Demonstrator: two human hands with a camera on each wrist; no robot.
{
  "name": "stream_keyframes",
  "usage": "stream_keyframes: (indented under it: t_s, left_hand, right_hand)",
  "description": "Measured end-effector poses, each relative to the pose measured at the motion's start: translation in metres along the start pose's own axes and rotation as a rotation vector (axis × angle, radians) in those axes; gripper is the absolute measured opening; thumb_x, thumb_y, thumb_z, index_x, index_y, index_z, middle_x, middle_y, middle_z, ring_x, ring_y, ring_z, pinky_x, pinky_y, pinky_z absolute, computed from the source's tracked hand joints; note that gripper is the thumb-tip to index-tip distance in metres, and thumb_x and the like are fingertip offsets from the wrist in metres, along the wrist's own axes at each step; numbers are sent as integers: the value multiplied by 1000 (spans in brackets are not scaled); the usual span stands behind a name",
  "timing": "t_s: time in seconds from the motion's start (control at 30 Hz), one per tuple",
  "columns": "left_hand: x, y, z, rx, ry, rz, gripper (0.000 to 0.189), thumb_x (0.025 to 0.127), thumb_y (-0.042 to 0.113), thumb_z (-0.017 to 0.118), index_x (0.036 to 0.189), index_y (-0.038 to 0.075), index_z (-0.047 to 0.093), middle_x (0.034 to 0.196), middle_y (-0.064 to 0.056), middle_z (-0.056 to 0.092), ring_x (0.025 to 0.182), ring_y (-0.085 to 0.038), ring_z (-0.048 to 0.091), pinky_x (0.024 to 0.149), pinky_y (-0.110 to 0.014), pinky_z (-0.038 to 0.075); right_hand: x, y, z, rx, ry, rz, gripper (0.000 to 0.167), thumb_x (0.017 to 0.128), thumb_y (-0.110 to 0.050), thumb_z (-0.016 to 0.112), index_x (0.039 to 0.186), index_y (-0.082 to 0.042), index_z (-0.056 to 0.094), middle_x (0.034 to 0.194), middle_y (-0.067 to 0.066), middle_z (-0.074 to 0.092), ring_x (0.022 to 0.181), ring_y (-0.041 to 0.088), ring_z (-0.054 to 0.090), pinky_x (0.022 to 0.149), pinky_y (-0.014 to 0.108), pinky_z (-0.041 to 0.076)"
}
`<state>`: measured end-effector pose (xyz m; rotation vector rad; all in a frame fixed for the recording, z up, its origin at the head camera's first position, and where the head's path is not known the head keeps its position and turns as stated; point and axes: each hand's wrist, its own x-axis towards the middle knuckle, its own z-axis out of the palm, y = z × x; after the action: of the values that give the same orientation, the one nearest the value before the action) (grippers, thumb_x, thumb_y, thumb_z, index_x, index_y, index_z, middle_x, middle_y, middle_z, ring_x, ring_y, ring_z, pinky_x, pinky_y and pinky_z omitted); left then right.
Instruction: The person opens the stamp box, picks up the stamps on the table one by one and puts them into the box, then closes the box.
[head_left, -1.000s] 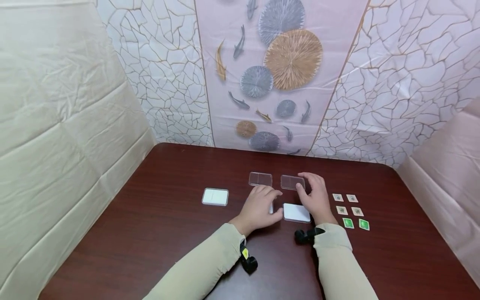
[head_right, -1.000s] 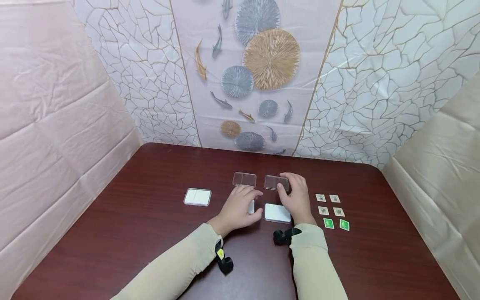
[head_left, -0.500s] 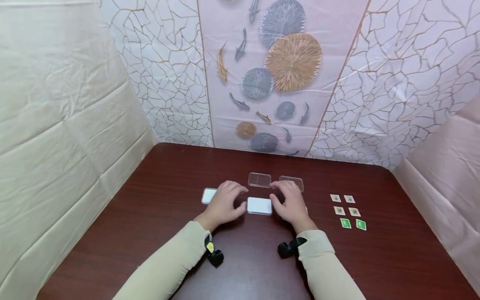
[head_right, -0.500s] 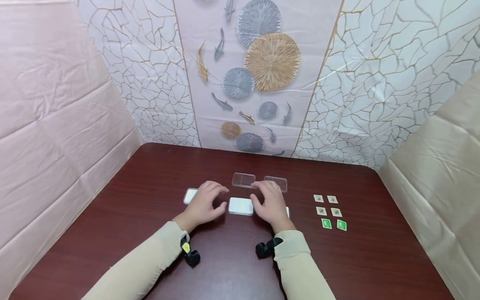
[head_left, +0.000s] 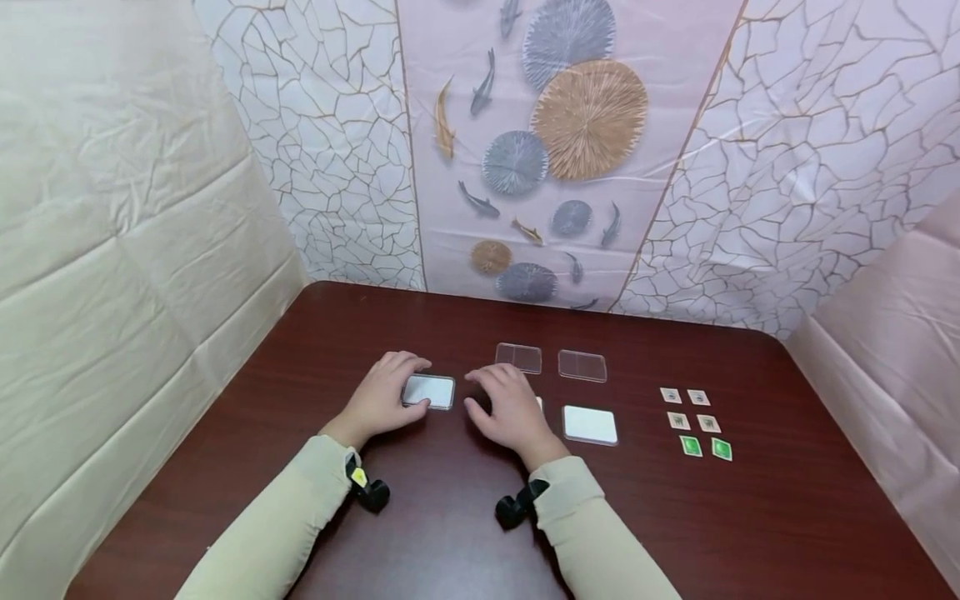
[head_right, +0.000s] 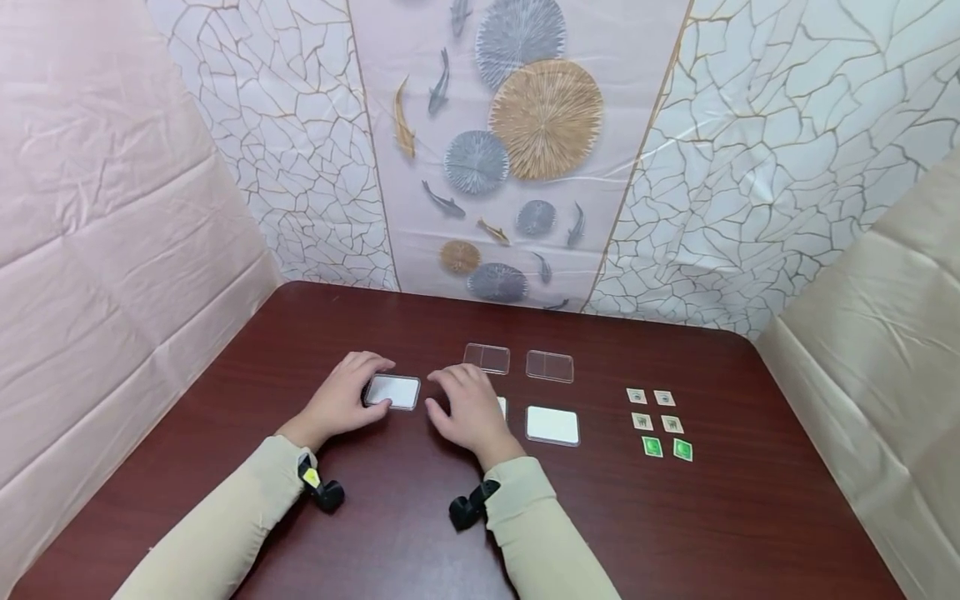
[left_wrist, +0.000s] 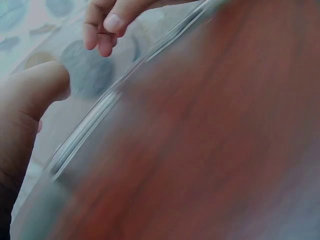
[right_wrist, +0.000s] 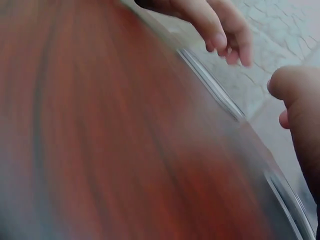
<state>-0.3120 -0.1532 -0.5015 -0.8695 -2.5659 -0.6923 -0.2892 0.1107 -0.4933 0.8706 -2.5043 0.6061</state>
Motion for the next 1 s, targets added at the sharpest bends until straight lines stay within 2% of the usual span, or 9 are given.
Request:
stream_keyframes:
  t_s: [0.17, 0.3, 0.43, 0.6, 0.77, 1.0]
  left_hand:
    - [-4, -18, -7, 30, -108, -68, 70, 77, 41, 77, 137, 11, 59, 130, -6, 57, 119, -28, 49, 102, -52, 40]
    - [-7, -23, -9, 21, -168, -95, 66, 79, 40, 76, 136, 13, 61, 132, -6, 58, 120, -29, 49, 102, -54, 39]
    - [-7, -24, -8, -9, -181, -93, 59, 79, 37, 76, 132, 14, 65, 131, -4, 61, 119, -27, 49, 103, -53, 39]
    - [-3, -23, -4, -31, -192, -76, 61, 79, 36, 77, 134, 14, 63, 131, -2, 61, 118, -23, 49, 102, -48, 42]
    - [-1, -21, -5, -41, -196, -59, 66, 78, 36, 78, 137, 12, 61, 130, -3, 61, 115, -22, 50, 99, -45, 44]
    - [-2, -22, -4, -36, -219, -50, 71, 77, 35, 76, 141, 11, 57, 131, -4, 60, 116, -24, 48, 102, -48, 41]
  right_hand:
    - [15, -17, 18, -83, -115, 48, 48, 93, -39, 64, 134, -15, 62, 128, 3, 64, 125, 28, 52, 115, 48, 32]
    - [24, -26, 28, -136, -194, 58, 56, 90, -43, 66, 139, -16, 59, 133, 1, 61, 127, 25, 50, 116, 47, 29]
    - [28, -29, 33, -140, -237, 66, 54, 89, -40, 65, 138, -17, 59, 136, 0, 60, 128, 24, 49, 117, 48, 29]
    - [27, -27, 32, -152, -271, 78, 52, 91, -38, 64, 138, -15, 60, 136, 1, 61, 129, 23, 51, 116, 47, 30]
    - [27, -27, 29, -147, -271, 68, 50, 92, -37, 63, 136, -15, 62, 136, 3, 61, 129, 21, 53, 116, 47, 30]
    - [26, -28, 28, -124, -267, 69, 47, 93, -37, 60, 135, -16, 63, 135, 2, 62, 128, 21, 54, 116, 46, 29]
